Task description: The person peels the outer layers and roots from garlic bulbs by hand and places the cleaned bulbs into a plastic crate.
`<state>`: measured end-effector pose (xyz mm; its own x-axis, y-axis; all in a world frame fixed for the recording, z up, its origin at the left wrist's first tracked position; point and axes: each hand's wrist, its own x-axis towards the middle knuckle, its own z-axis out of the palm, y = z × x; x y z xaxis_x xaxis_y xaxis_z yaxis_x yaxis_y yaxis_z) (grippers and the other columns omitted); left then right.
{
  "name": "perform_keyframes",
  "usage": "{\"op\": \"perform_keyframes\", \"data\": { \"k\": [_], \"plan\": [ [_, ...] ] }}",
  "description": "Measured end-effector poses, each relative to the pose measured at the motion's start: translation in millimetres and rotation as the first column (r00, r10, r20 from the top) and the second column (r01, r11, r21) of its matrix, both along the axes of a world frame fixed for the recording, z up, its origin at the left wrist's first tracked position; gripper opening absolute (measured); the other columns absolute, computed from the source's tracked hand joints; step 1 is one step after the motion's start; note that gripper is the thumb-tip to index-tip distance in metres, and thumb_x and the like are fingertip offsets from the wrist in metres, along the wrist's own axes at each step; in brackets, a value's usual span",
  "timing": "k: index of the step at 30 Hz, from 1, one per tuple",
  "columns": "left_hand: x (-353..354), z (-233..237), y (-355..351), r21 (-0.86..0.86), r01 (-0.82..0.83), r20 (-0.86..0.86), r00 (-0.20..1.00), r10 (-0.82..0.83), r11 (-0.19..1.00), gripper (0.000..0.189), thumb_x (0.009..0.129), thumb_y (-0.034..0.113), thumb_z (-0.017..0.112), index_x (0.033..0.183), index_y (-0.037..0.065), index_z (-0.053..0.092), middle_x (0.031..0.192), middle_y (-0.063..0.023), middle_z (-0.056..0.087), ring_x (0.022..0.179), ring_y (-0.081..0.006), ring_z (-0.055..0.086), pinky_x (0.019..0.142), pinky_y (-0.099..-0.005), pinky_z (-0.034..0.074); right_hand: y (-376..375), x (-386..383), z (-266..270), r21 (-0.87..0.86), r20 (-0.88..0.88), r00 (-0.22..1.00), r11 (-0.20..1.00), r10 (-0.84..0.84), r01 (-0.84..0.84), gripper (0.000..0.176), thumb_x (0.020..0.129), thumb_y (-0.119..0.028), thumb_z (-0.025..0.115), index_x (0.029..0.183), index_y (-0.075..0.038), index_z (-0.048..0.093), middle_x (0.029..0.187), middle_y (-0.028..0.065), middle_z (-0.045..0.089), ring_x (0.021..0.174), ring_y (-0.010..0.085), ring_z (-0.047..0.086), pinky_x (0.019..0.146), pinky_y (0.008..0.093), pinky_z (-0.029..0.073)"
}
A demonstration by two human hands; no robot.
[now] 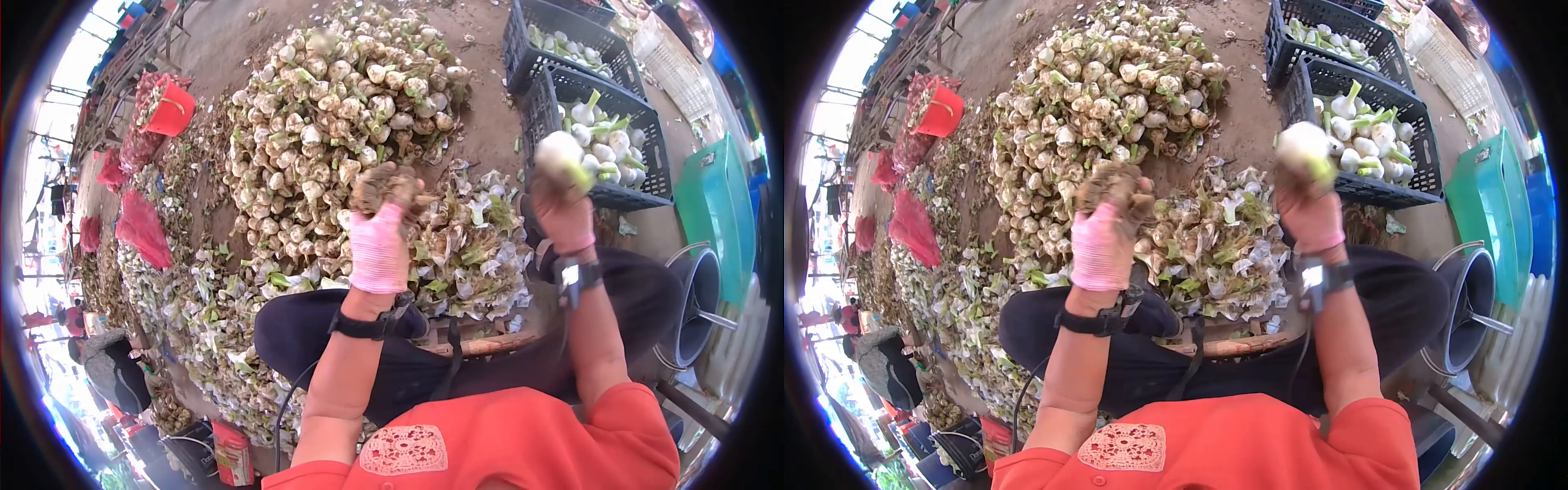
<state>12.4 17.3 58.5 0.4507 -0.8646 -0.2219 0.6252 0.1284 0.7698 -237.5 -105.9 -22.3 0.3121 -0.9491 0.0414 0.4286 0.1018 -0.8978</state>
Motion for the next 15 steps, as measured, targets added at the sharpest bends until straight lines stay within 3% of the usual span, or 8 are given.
{"op": "perform_keyframes", "data": {
  "k": [1, 4, 8, 9, 10, 11, 13, 15],
  "plan": [
    [5, 2, 0, -0.013, -0.047, -0.026, 0.999, 0.046, 0.999, 0.021, 0.088, 0.004, 0.059, 0.108, 0.006, 0.057, 0.102, -0.0086, 0.061, 0.092, -0.0178, 0.060, 0.075, -0.0304, 0.053, -16, -12, 0, 0.329, 0.557, 0.827, 0.935, -0.077, -0.134, 0.031, 0.094, -0.009, 0.048, 0.122, 0.002, 0.047, 0.121, 0.0135, 0.057, 0.106, 0.0211, 0.058, 0.087, 0.0344, 0.052],
    [5, 21, 6, 0.004, -0.126, -0.049, 0.991, 0.126, 0.992, 0.023, 0.088, 0.002, 0.055, 0.111, 0.004, 0.057, 0.102, -0.0092, 0.061, 0.091, -0.0193, 0.060, 0.076, -0.0315, 0.052, -36, -15, -8, 0.444, 0.485, 0.850, 0.895, -0.207, -0.036, 0.030, 0.091, -0.009, 0.055, 0.119, -0.001, 0.051, 0.114, 0.0117, 0.061, 0.103, 0.0189, 0.060, 0.086, 0.0323, 0.052],
    [12, 32, 8, -0.041, -0.153, -0.104, 0.983, 0.148, 0.987, 0.033, 0.086, 0.000, 0.057, 0.118, 0.005, 0.054, 0.106, -0.0069, 0.062, 0.095, -0.0211, 0.061, 0.079, -0.0345, 0.052, -23, 40, -44, 0.456, -0.011, 0.970, 0.864, 0.243, -0.212, 0.031, 0.087, -0.011, 0.063, 0.116, -0.005, 0.056, 0.102, 0.0088, 0.065, 0.089, 0.0169, 0.064, 0.079, 0.0282, 0.053],
    [15, 31, 8, -0.034, -0.159, -0.105, 0.982, 0.154, 0.987, 0.033, 0.086, 0.000, 0.057, 0.118, 0.005, 0.054, 0.106, -0.0069, 0.062, 0.095, -0.0211, 0.061, 0.079, -0.0345, 0.052, -10, 69, -35, 0.442, -0.340, 0.882, 0.883, 0.327, -0.158, 0.032, 0.085, -0.011, 0.064, 0.116, -0.004, 0.057, 0.099, 0.0084, 0.066, 0.083, 0.0178, 0.064, 0.076, 0.0277, 0.053],
    [18, 29, 8, -0.047, -0.169, -0.107, 0.981, 0.163, 0.985, 0.034, 0.086, 0.000, 0.057, 0.119, 0.005, 0.053, 0.107, -0.0072, 0.061, 0.095, -0.0210, 0.061, 0.080, -0.0333, 0.052, -11, 84, -58, 0.319, -0.625, 0.658, 0.907, 0.420, -0.277, 0.043, 0.085, -0.010, 0.063, 0.125, 0.001, 0.050, 0.108, 0.0109, 0.063, 0.096, 0.0195, 0.061, 0.084, 0.0307, 0.051],
    [20, 27, 8, -0.059, -0.180, -0.109, 0.979, 0.173, 0.982, 0.035, 0.086, 0.000, 0.057, 0.120, 0.004, 0.053, 0.108, -0.0075, 0.061, 0.095, -0.0208, 0.061, 0.081, -0.0321, 0.051, -9, 93, -99, 0.146, -0.695, 0.633, 0.929, 0.341, -0.340, 0.053, 0.081, -0.014, 0.068, 0.129, -0.004, 0.048, 0.119, 0.0150, 0.058, 0.107, 0.0257, 0.057, 0.092, 0.0348, 0.046],
    [20, 27, 10, -0.027, -0.174, -0.118, 0.978, 0.169, 0.984, 0.035, 0.086, 0.000, 0.057, 0.121, 0.004, 0.052, 0.109, -0.0078, 0.060, 0.096, -0.0206, 0.061, 0.083, -0.0305, 0.050, -3, 125, -96, 0.004, -0.989, 0.132, 0.891, 0.072, -0.454, 0.059, 0.075, -0.019, 0.071, 0.129, -0.012, 0.049, 0.132, 0.0181, 0.047, 0.119, 0.0339, 0.048, 0.101, 0.0407, 0.039],
    [21, 24, 10, 0.012, -0.129, -0.109, 0.986, 0.129, 0.992, 0.036, 0.086, -0.001, 0.057, 0.121, 0.003, 0.052, 0.110, -0.0079, 0.060, 0.098, -0.0208, 0.060, 0.085, -0.0312, 0.050, 6, 139, -117, 0.139, -0.988, -0.123, 0.878, 0.092, -0.458, 0.062, 0.072, -0.021, 0.070, 0.130, -0.017, 0.049, 0.139, 0.0191, 0.037, 0.125, 0.0391, 0.040, 0.105, 0.0429, 0.034]
  ]
}}
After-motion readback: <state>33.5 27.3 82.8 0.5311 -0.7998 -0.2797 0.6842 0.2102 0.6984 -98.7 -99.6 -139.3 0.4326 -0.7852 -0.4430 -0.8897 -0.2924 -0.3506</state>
